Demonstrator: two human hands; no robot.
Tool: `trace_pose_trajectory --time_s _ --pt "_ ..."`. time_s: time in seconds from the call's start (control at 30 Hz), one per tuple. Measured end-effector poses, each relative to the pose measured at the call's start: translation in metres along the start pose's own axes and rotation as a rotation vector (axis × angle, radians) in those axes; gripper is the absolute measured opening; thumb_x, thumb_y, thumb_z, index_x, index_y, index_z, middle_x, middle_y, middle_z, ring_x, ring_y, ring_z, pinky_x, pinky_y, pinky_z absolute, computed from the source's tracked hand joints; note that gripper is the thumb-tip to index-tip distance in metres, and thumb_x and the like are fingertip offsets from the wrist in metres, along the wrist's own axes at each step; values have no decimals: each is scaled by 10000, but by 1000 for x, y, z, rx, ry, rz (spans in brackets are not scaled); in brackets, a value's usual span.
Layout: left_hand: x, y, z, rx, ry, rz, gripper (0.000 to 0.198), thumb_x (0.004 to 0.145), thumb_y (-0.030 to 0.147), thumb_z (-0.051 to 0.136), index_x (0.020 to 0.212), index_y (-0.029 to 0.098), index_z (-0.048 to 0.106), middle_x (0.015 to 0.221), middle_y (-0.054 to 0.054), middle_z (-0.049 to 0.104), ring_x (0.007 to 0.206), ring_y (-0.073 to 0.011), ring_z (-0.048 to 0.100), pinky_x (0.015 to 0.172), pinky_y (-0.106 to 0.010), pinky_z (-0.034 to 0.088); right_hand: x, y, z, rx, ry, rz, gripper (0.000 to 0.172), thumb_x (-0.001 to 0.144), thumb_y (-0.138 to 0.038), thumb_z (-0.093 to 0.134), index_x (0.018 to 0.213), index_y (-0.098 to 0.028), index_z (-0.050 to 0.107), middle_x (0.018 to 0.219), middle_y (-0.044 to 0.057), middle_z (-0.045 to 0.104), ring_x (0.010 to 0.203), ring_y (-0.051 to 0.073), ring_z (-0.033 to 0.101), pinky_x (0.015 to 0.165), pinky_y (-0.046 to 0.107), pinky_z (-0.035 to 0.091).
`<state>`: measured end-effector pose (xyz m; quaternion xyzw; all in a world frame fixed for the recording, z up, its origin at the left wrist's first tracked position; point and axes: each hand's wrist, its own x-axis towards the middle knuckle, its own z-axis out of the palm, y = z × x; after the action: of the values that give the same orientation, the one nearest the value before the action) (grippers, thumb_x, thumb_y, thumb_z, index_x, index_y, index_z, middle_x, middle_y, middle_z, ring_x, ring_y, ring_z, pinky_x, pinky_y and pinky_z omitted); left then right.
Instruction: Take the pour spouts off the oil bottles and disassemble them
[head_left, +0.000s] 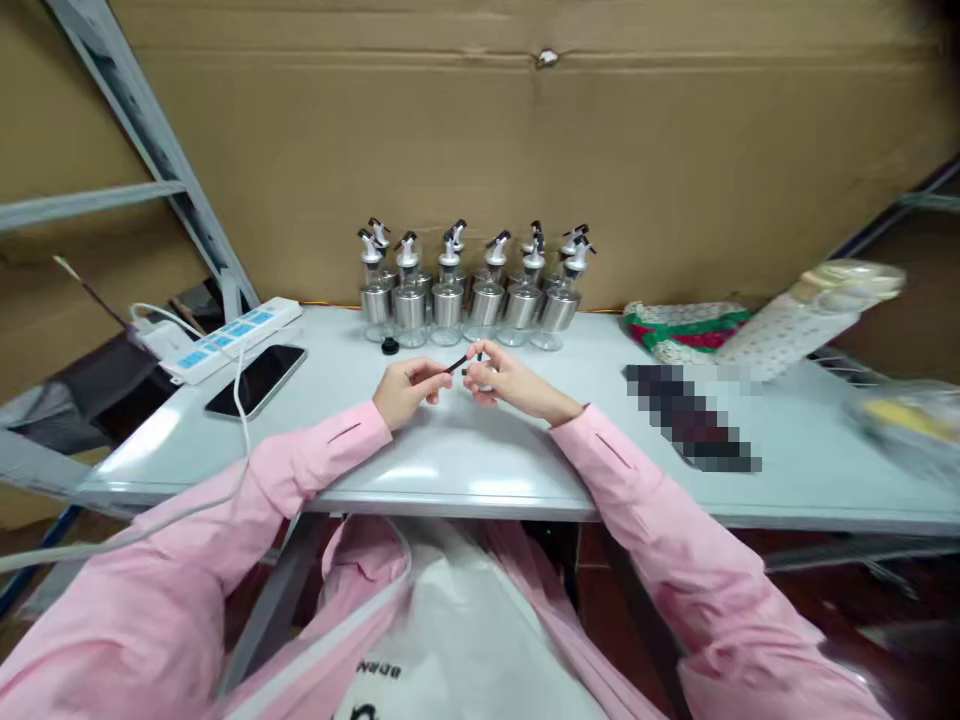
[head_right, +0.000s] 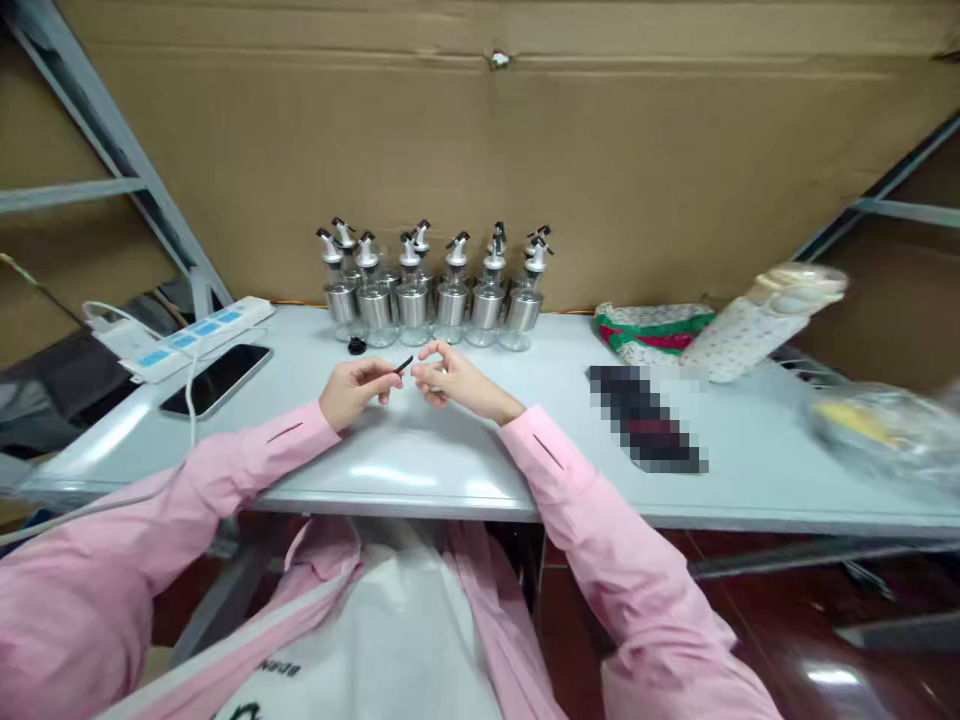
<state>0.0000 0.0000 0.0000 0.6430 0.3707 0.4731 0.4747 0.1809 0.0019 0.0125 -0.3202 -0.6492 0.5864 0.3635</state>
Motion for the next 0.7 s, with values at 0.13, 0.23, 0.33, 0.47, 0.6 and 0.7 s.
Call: trace_pose_trajectory --time_s 0.13,0.23,0.33,0.47,0.6,0.7 --pt "-1 -2 0 3 -14 2 214 604 314 690 671 121 626 510 37 557 429 -57 482 471 -199 423 -2 0 0 -16 -9 48 427 764 -612 492 843 -223 334 609 -77 501 361 23 378 339 141 270" --pt "-3 -2 0 7 -25 0 218 609 316 691 685 120 633 531 27 576 440 -61 491 479 -204 429 -3 0 0 -37 -20 70 406 787 -609 458 842 -226 336 615 -76 492 351 24 373 311 137 251" --pt "-3 -1 0 3 -40 -10 217 608 314 691 689 121 635 559 20 596 447 -63 498 484 -207 437 -3 0 1 -41 -41 73 418 784 -628 439 859 -230 336 617 -74 497 346 27 382 294 132 237" --pt "-5 0 1 -6 -62 -26 211 603 307 689 674 117 630 561 21 602 436 -58 492 475 -202 434 -4 1 1 -43 -87 98 421 779 -629 448 879 -240 322 598 -84 499 322 23 367 277 119 205" --pt "-6 1 2 2 -89 -43 209 606 306 683 666 115 623 586 15 618 432 -53 490 473 -197 431 -5 1 2 -43 -107 104 425 778 -635 444 892 -243 322 584 -86 504 319 29 383 269 113 206" --pt "-6 1 2 3 -112 -54 218 609 317 676 664 115 613 590 15 618 429 -53 491 475 -198 430 -6 0 2 -49 -115 116 420 787 -632 431 897 -241 325 573 -85 508 309 30 376 265 112 195"
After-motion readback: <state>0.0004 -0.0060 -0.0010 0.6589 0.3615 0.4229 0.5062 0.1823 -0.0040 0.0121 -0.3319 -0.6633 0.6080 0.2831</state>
